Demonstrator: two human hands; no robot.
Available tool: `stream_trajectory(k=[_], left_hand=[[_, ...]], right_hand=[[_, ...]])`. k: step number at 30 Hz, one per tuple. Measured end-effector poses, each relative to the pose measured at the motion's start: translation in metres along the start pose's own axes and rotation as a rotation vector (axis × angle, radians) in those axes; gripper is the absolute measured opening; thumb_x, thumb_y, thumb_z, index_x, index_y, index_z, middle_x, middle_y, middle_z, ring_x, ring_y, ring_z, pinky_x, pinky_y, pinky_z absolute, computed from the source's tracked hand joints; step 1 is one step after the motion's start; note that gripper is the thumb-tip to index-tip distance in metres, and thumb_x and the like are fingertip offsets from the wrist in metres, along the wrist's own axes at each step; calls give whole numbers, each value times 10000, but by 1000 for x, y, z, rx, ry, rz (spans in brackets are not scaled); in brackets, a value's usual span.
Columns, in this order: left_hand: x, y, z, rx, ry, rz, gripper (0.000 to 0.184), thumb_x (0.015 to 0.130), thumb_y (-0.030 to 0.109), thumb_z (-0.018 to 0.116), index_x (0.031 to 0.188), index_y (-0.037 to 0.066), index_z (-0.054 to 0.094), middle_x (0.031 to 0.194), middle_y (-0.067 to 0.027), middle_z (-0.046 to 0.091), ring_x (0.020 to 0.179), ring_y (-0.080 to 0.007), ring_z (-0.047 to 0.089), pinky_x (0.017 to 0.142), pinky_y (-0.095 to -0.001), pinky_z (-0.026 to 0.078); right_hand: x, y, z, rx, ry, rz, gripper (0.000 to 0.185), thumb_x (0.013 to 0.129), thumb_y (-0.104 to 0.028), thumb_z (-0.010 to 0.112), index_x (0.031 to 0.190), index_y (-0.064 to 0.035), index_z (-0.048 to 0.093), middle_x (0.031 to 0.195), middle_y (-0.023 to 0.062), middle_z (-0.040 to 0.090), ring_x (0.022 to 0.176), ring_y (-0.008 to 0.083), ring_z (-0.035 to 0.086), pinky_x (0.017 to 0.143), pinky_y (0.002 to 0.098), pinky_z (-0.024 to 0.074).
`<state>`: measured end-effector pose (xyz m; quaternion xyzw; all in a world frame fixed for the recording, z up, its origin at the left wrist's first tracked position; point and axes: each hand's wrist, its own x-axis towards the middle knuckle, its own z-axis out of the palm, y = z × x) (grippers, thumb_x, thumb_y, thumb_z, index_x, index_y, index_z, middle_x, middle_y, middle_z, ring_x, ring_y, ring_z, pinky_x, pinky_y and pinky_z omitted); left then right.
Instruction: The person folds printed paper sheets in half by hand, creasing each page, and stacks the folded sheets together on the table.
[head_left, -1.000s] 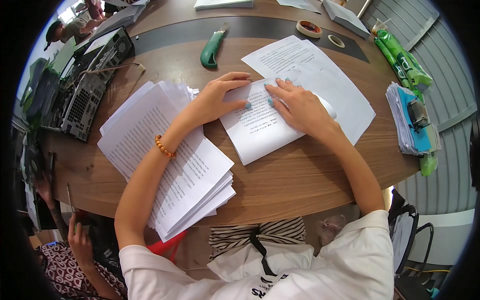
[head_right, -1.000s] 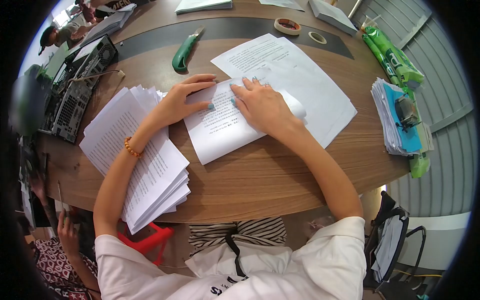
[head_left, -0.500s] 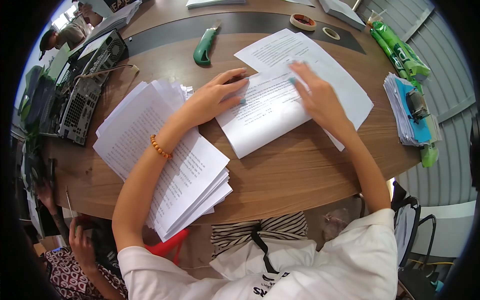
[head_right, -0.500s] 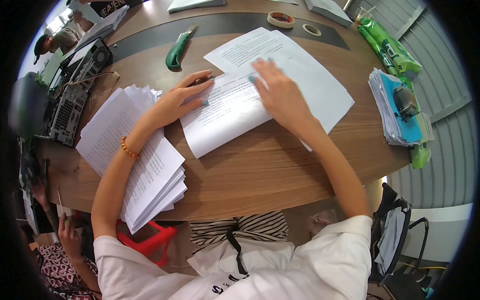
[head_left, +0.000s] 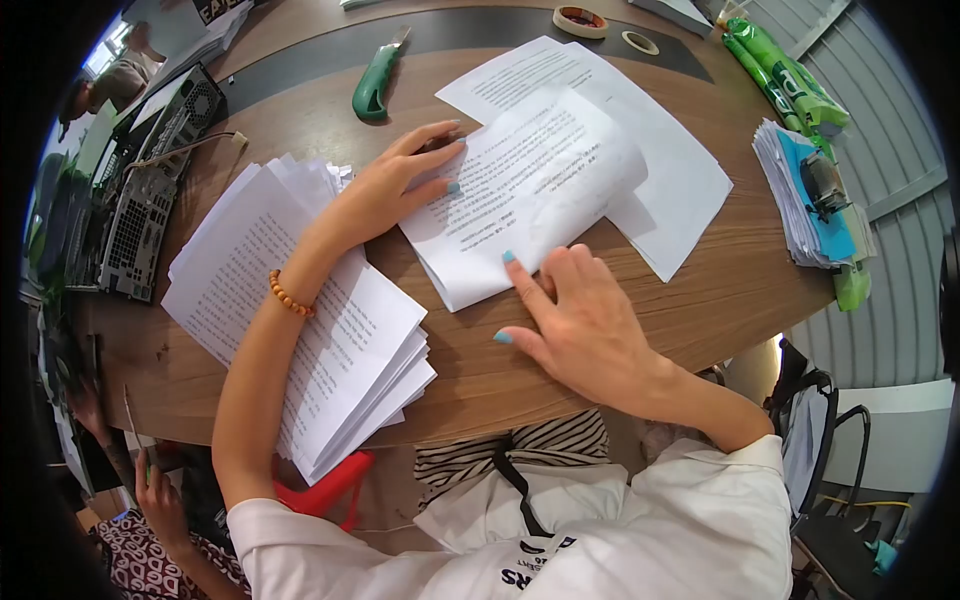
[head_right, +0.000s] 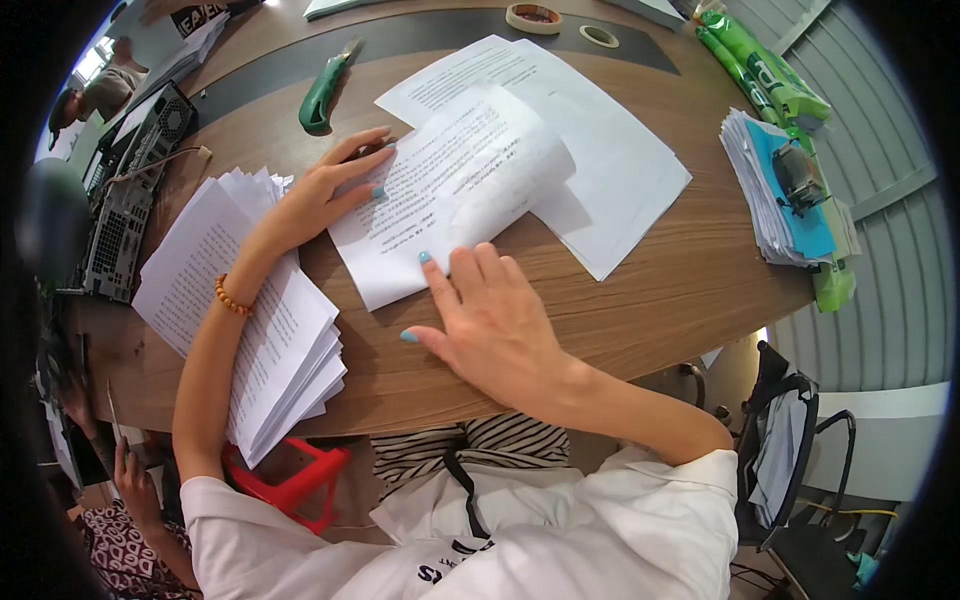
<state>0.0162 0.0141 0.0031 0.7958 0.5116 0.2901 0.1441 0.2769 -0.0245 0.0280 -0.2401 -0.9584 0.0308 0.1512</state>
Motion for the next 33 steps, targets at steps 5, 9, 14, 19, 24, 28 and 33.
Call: stream_trajectory(k=[5,9,14,19,24,28,33], left_hand=[[0,-2,1,-9,-5,11,407,834,115,576,1226,32,507,1348,-107,382,1202,-263,421,984,-333,366],[0,0,1,-21,-6,9,411,831,109,579,1230,40,507,1348,-103,383,1205,-262,419,984,-332,367],[0,-2,1,-13,-14,-6,407,837,119,572,1237,69,511,1360,-86,374,1207,-257,418,991,-330,366],[1,-1,-1,0,-31,-18,413,844,133,566,1247,75,502,1368,-83,365,1218,-255,406,995,-333,366],[-1,-1,2,0,-39,-58,483,801,18,558,1270,107,487,1381,-63,362,1253,-247,371,1016,-335,355],[0,-6,2,36,-27,-9,423,844,132,569,1255,72,492,1366,-85,367,1222,-259,398,996,-332,363],[-1,-2,1,-5,-42,-50,499,799,3,553,1281,105,473,1387,-57,356,1258,-243,364,1024,-337,342]], right_hand=[[3,-25,7,175,-2,-131,545,751,-332,651,1183,-19,543,883,92,396,814,233,389,713,320,375],[1,-27,11,181,54,-141,537,731,-321,668,1183,-53,559,873,85,382,821,231,390,719,330,376],[-12,1,-11,104,-33,21,513,717,-245,686,1194,-101,564,853,82,379,821,232,396,721,329,377],[-21,27,-22,58,-19,171,473,738,-170,654,1201,-140,566,829,83,371,788,229,385,704,330,369],[-23,31,-19,-22,1,139,389,789,-264,620,1160,-154,592,818,68,357,787,225,382,686,330,349],[-17,11,-12,56,21,15,371,801,-285,606,1153,-168,597,819,66,361,787,220,382,688,327,338],[-22,28,-16,-84,-3,150,339,822,-285,578,1141,-176,608,823,72,366,785,218,383,680,327,334]])
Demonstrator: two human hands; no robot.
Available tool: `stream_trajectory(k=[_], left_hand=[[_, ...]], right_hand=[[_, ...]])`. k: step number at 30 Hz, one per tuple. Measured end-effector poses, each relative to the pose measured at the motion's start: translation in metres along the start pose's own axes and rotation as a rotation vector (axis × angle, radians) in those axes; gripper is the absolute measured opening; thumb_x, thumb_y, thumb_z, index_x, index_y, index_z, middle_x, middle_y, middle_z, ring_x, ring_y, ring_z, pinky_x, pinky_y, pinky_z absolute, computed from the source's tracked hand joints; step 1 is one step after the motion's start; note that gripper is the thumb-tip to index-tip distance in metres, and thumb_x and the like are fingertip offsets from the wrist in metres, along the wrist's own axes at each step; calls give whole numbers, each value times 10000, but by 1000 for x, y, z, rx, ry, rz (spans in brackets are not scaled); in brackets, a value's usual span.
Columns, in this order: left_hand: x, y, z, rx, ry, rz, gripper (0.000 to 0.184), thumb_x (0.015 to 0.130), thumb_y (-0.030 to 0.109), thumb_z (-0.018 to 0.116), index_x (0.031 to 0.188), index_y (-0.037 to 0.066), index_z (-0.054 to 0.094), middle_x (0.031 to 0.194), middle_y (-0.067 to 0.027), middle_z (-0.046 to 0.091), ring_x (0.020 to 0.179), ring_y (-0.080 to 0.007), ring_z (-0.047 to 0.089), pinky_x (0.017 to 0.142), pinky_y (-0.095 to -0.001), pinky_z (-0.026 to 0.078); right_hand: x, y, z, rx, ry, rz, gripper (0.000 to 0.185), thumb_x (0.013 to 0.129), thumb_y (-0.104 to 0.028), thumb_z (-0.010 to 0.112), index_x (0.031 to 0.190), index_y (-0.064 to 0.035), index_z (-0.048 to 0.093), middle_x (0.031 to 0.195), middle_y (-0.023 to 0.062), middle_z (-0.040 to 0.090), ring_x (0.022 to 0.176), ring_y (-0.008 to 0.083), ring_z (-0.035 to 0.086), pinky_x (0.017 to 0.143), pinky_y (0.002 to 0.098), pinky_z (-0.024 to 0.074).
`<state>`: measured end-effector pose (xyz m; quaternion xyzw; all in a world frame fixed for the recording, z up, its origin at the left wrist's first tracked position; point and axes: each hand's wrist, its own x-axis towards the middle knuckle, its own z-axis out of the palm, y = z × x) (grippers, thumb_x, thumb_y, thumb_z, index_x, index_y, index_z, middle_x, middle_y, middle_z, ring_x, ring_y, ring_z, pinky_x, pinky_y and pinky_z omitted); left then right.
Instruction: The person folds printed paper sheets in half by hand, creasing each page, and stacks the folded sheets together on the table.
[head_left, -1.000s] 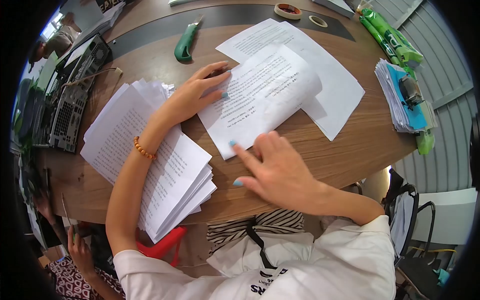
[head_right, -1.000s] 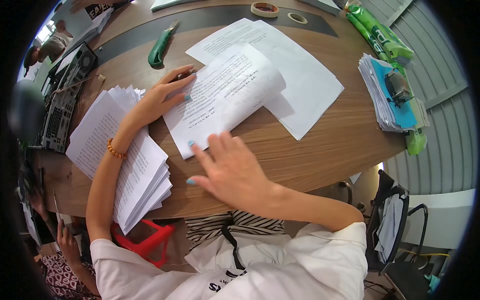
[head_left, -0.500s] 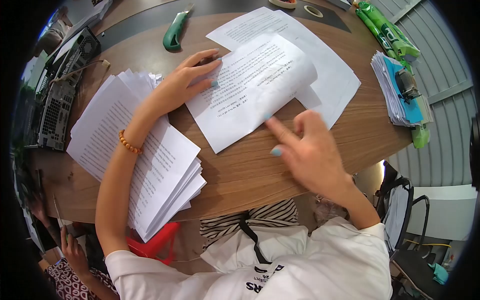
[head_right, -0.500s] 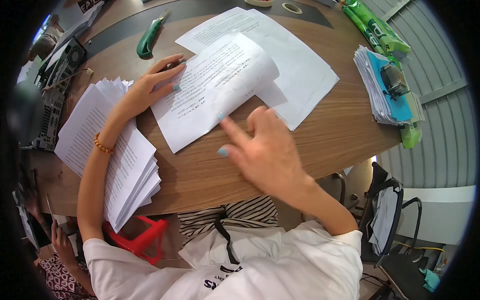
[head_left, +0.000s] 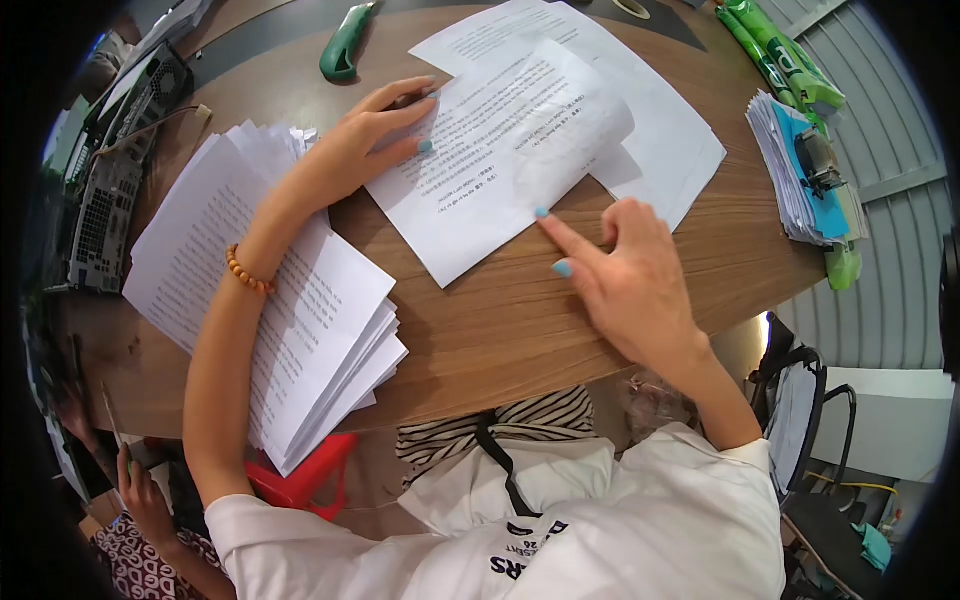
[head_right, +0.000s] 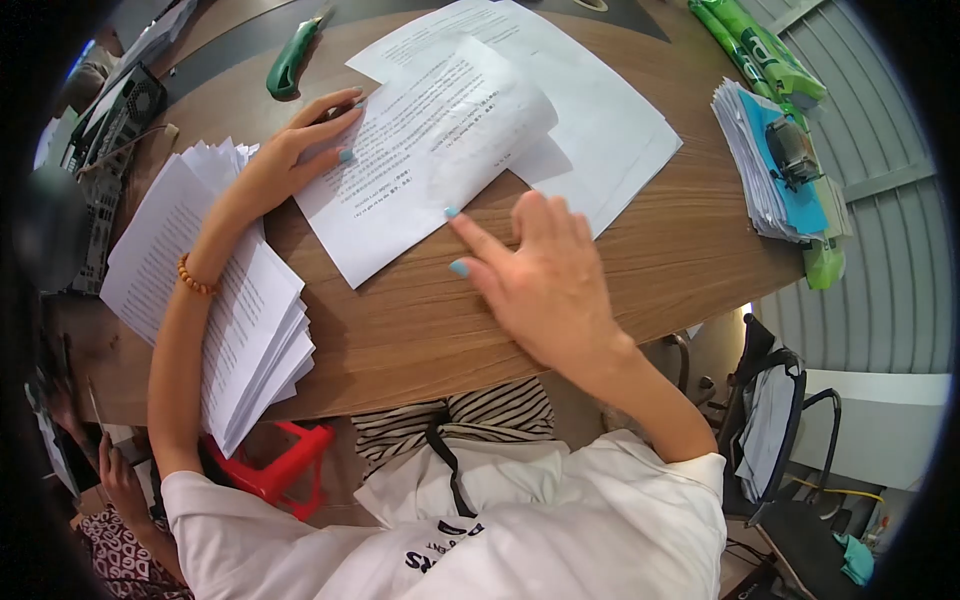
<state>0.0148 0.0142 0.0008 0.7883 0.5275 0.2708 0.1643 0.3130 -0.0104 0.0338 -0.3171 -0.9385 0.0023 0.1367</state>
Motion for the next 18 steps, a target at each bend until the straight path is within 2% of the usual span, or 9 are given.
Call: stream_trajectory(k=[3,5,11,15,17,18], left_hand=[[1,-2,0,-9,7,32,496,801,6,555,1282,101,472,1390,-56,352,1256,-237,367,1020,-335,346],[1,-3,0,30,21,69,418,847,130,568,1251,55,489,1373,-79,359,1214,-259,405,998,-332,362],[1,-4,2,65,17,22,408,860,156,553,1252,64,493,1371,-89,361,1220,-262,401,1002,-344,358],[1,-6,2,61,19,15,477,811,55,564,1276,118,480,1391,-48,358,1242,-235,388,1022,-333,357],[1,-5,1,56,3,15,475,813,49,557,1277,115,480,1388,-57,359,1240,-239,390,1021,-337,357],[1,-5,0,56,6,19,475,813,49,557,1277,115,480,1388,-57,359,1240,-239,390,1021,-337,357]], right_hand=[[0,17,-3,-61,5,58,315,840,-258,557,1141,-183,612,826,78,369,779,222,385,677,329,336],[2,25,-2,-88,51,70,297,862,-221,524,1145,-196,611,825,86,369,772,234,390,678,336,343],[9,56,0,-160,78,123,285,886,-215,487,1140,-209,617,821,93,376,775,237,395,683,336,355],[11,85,2,-232,102,206,283,898,-224,475,1141,-197,618,802,99,359,764,239,393,677,342,358],[14,101,-2,-252,64,336,302,933,-251,422,1137,-150,620,925,106,461,816,234,446,723,331,387],[17,105,-4,-256,67,337,302,933,-251,422,1137,-150,620,925,106,461,816,234,446,723,331,387]])
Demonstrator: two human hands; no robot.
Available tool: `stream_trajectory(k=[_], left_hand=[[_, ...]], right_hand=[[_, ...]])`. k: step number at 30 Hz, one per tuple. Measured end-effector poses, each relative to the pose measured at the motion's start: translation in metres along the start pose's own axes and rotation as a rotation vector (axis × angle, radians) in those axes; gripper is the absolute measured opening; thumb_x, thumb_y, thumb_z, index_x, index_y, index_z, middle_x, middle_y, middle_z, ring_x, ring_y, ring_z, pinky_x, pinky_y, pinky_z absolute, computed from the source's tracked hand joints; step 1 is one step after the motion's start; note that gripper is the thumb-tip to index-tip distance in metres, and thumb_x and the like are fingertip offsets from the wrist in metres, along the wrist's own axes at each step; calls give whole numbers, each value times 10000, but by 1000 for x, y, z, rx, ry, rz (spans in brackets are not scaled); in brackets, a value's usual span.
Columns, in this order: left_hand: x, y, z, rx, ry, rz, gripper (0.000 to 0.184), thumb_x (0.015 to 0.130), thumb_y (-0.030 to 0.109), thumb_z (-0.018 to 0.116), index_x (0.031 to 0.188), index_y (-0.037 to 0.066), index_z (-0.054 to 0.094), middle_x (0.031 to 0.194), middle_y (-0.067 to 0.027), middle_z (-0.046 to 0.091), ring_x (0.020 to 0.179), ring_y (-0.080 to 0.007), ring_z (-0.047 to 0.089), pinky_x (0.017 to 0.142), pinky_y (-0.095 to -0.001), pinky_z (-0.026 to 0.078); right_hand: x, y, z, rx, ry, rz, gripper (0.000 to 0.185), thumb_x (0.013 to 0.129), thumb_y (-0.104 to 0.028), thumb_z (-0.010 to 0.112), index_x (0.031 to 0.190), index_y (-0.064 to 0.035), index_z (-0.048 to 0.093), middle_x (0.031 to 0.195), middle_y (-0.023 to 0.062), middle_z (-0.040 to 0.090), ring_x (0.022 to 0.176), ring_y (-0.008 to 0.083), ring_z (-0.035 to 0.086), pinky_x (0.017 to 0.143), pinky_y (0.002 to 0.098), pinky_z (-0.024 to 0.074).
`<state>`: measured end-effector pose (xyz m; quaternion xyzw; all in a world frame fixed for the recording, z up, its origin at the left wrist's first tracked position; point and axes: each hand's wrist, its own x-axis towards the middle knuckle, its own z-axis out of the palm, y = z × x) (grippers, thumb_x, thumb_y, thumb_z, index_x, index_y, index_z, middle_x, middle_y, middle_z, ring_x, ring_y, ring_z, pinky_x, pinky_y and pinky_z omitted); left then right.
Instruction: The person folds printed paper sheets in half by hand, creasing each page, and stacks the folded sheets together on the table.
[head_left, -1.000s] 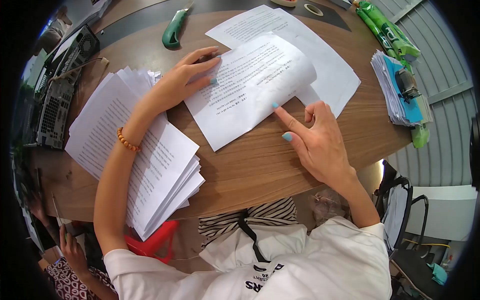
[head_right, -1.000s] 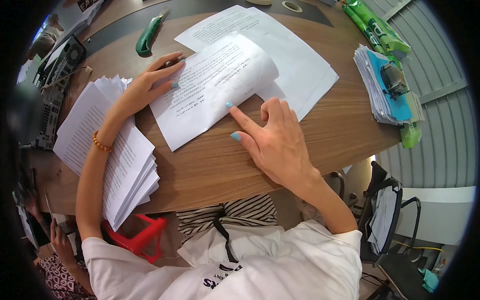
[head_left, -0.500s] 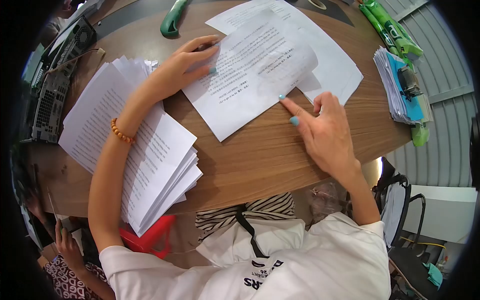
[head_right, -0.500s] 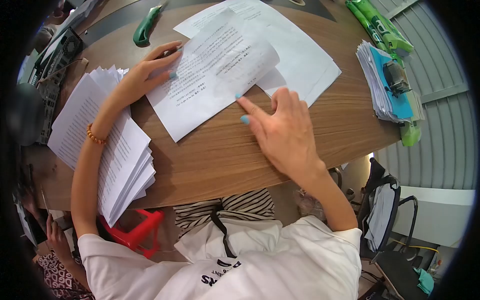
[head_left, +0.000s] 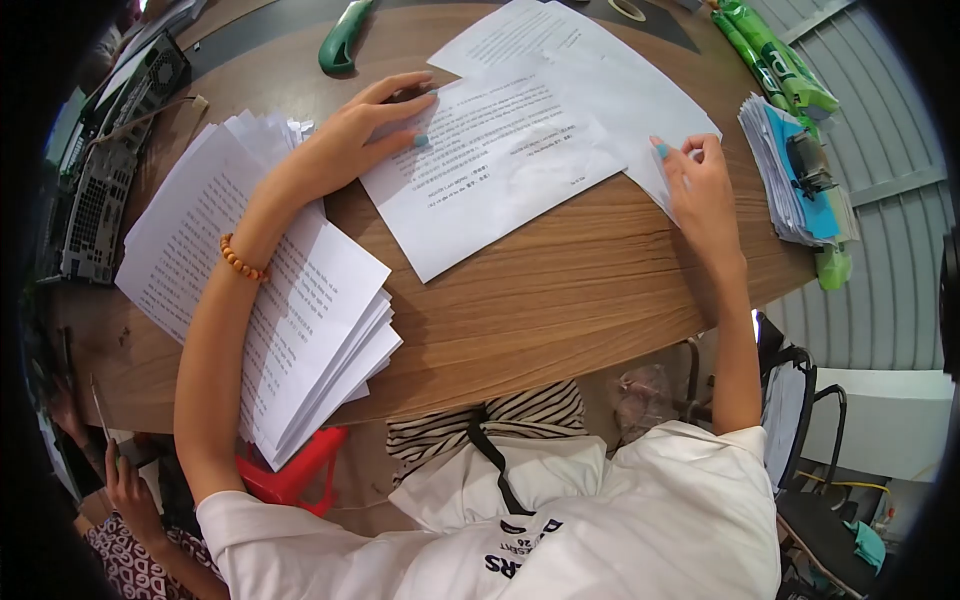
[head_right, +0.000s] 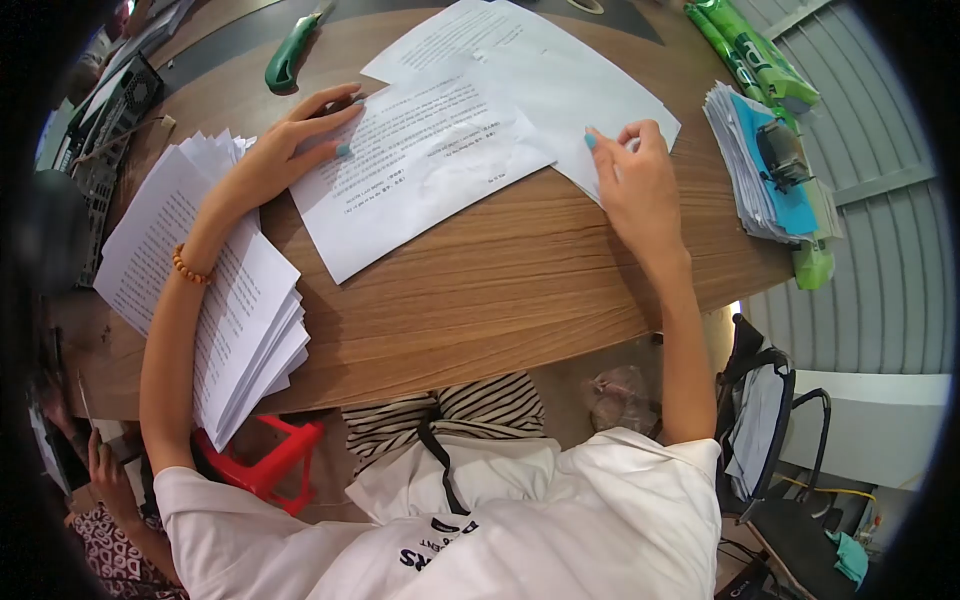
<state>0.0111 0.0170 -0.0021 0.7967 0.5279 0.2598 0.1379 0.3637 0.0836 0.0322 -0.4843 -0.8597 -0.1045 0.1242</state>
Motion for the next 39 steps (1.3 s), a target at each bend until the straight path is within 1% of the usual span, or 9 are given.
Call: stream_trajectory(k=[5,9,13,16,19,23,29,31,39], left_hand=[[0,5,0,-9,-4,-28,474,816,42,552,1280,100,476,1388,-59,356,1230,-240,400,1003,-325,362],[1,5,-1,-37,-2,-17,471,816,46,556,1278,94,478,1392,-56,351,1228,-239,400,1001,-322,359],[-1,4,0,-72,0,-28,468,814,42,556,1273,94,482,1388,-57,354,1235,-238,390,1013,-328,348],[-1,4,-1,-80,2,-21,461,819,45,554,1272,98,484,1383,-66,359,1236,-240,389,1017,-331,346],[-1,4,0,-52,5,-9,454,825,52,552,1271,109,487,1381,-78,359,1234,-247,391,1019,-334,346],[0,5,-1,-42,-2,-26,424,838,110,562,1258,112,501,1378,-107,356,1250,-266,367,1033,-348,328],[5,-4,-6,-253,68,-30,434,892,227,515,1296,82,449,1408,-106,320,1260,-247,366,1037,-359,328],[5,-4,-19,-947,288,-144,497,925,352,436,1308,35,414,1402,-124,330,1272,-245,351,1037,-372,326],[-30,-28,-99,-1262,794,71,642,921,491,307,1352,14,304,1378,-166,347,1292,-255,307,1077,-394,251]], right_hand=[[8,-5,-28,2218,-385,367,528,972,-305,251,1284,110,349,1372,249,307,1242,339,374,1043,378,333],[7,-10,-29,2425,-521,330,545,971,-267,247,1341,125,164,1409,276,192,1330,342,196,1100,403,235],[6,-15,-29,2400,-549,324,549,974,-283,217,1323,141,204,1413,269,191,1332,328,200,1095,402,243],[7,-19,-24,1844,-456,107,486,946,-277,382,1309,45,361,1400,225,276,1292,336,300,1059,397,306],[13,-29,-8,207,34,-594,493,764,-213,665,1236,-200,523,1303,117,466,1204,324,435,995,377,386],[28,-20,11,151,185,-908,352,744,-172,682,1068,-72,588,1055,109,618,971,263,605,853,360,499],[28,-38,-21,186,460,-819,222,701,-16,672,910,-33,601,787,81,652,727,228,659,617,298,540],[27,-64,-44,180,523,-774,216,680,-13,677,880,-38,597,826,81,645,714,221,652,590,297,533],[-2,-232,-91,242,372,-877,167,593,-57,618,746,-40,553,904,89,513,719,209,510,541,319,435]])
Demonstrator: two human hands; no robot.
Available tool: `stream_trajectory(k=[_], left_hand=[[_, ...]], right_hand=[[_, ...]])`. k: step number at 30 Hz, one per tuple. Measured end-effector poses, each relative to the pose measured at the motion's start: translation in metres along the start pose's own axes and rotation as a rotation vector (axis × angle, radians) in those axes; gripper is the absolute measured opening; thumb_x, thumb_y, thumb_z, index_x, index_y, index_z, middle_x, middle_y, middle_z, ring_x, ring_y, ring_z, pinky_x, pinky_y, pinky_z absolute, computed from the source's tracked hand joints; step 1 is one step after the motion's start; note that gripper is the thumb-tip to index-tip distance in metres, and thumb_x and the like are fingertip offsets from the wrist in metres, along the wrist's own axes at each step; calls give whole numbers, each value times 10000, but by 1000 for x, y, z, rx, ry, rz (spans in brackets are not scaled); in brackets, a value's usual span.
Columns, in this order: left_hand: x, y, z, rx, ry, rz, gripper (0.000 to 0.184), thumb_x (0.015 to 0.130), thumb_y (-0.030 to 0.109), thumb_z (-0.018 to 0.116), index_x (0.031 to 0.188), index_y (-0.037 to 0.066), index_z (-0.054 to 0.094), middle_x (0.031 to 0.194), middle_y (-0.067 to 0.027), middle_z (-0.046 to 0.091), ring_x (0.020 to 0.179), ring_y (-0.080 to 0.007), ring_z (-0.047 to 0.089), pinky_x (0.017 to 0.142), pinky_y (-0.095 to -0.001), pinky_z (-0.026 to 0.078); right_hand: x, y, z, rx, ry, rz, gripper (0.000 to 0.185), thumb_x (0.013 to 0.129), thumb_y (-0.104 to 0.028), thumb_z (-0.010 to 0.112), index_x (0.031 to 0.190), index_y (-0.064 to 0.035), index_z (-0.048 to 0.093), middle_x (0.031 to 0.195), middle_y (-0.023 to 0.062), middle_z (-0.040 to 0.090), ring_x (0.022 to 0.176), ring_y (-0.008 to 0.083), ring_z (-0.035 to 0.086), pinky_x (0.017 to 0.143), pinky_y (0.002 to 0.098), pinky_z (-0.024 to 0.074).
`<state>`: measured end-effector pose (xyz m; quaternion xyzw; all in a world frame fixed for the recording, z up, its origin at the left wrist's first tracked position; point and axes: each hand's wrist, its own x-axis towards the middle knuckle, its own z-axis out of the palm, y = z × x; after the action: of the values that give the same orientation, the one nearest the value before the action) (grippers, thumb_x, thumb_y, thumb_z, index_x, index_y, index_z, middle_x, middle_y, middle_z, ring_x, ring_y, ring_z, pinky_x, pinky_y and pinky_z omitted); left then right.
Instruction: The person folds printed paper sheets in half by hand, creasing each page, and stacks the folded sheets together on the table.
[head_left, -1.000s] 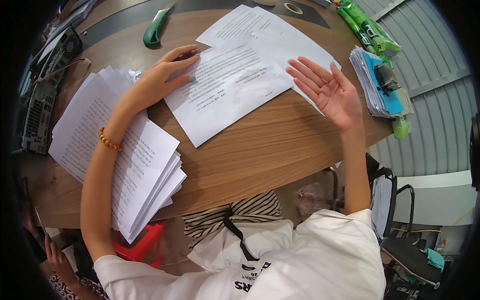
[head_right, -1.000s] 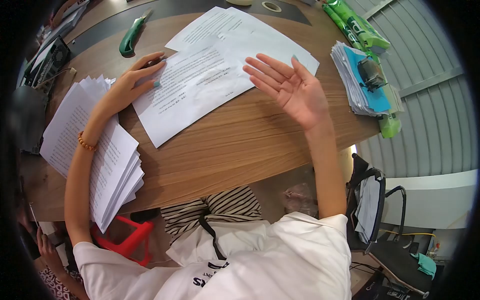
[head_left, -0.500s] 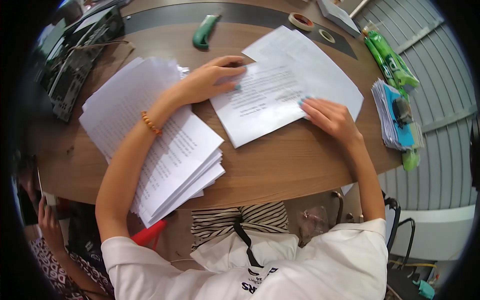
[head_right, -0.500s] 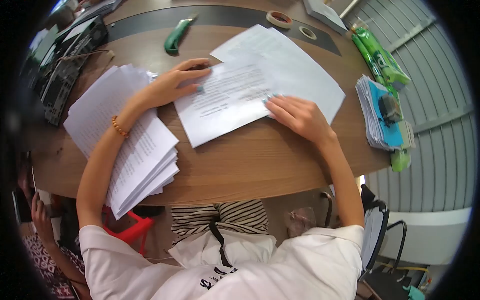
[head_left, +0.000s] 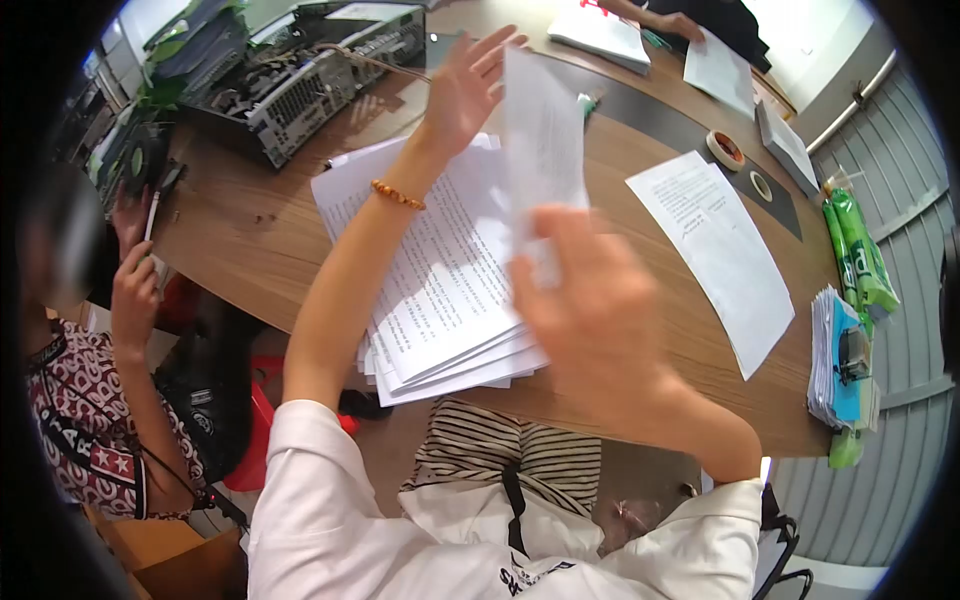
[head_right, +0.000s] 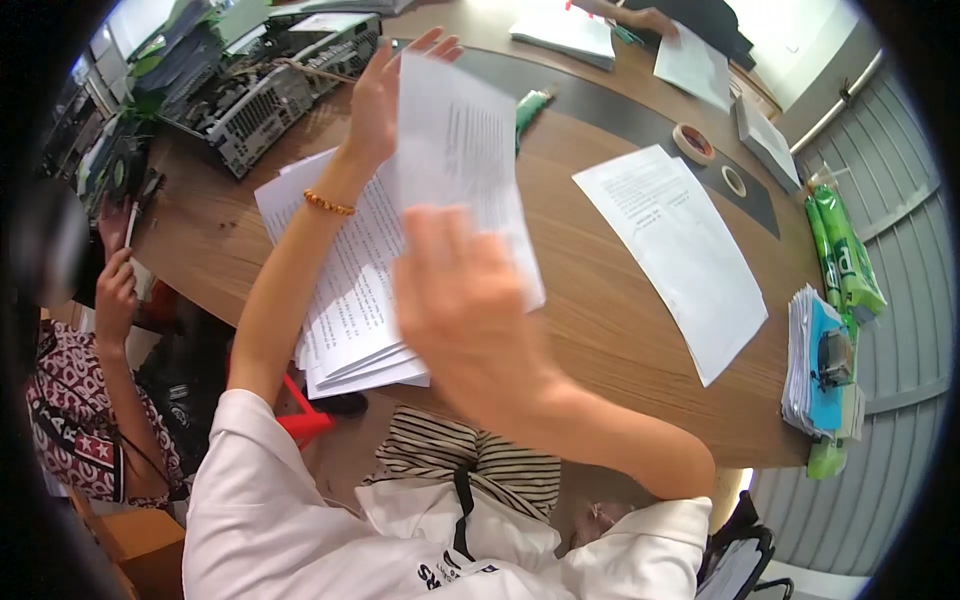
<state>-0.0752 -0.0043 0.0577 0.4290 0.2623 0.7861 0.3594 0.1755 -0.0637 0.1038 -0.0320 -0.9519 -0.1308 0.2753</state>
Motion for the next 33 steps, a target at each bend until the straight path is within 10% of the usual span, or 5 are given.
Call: stream_trajectory(k=[9,15,23,28,33], left_hand=[[-9,45,-37,-492,27,-19,626,920,499,307,1335,30,330,1363,-200,357,1286,-307,316,1055,-482,253],[-11,140,-51,128,352,586,453,933,332,363,1221,-2,470,1185,-152,532,1105,-222,494,938,-382,392],[1,4,-14,757,-334,-195,307,929,250,476,834,7,638,616,50,478,562,-37,410,498,-187,321],[-10,-20,-28,924,-437,-366,281,904,215,494,785,-1,630,608,29,497,569,-40,431,506,-196,335],[-14,-20,-26,955,-401,-350,278,885,201,505,747,-7,628,601,13,516,565,-46,447,508,-197,343]], right_hand=[[36,-86,75,136,-287,-163,48,629,-124,635,658,-85,631,769,36,491,728,167,496,507,257,385],[26,-82,82,155,-170,-149,76,623,-95,632,658,-64,572,709,42,484,651,147,507,450,237,384],[17,-86,72,21,-225,-186,118,684,-152,627,697,-71,542,685,34,458,623,140,508,446,244,376],[-2,-26,35,539,-171,18,324,834,-345,563,884,-26,570,836,118,554,729,254,571,629,348,471],[-99,108,30,-12,-340,480,470,841,-293,567,1165,36,479,1052,224,543,974,366,526,849,396,429]])
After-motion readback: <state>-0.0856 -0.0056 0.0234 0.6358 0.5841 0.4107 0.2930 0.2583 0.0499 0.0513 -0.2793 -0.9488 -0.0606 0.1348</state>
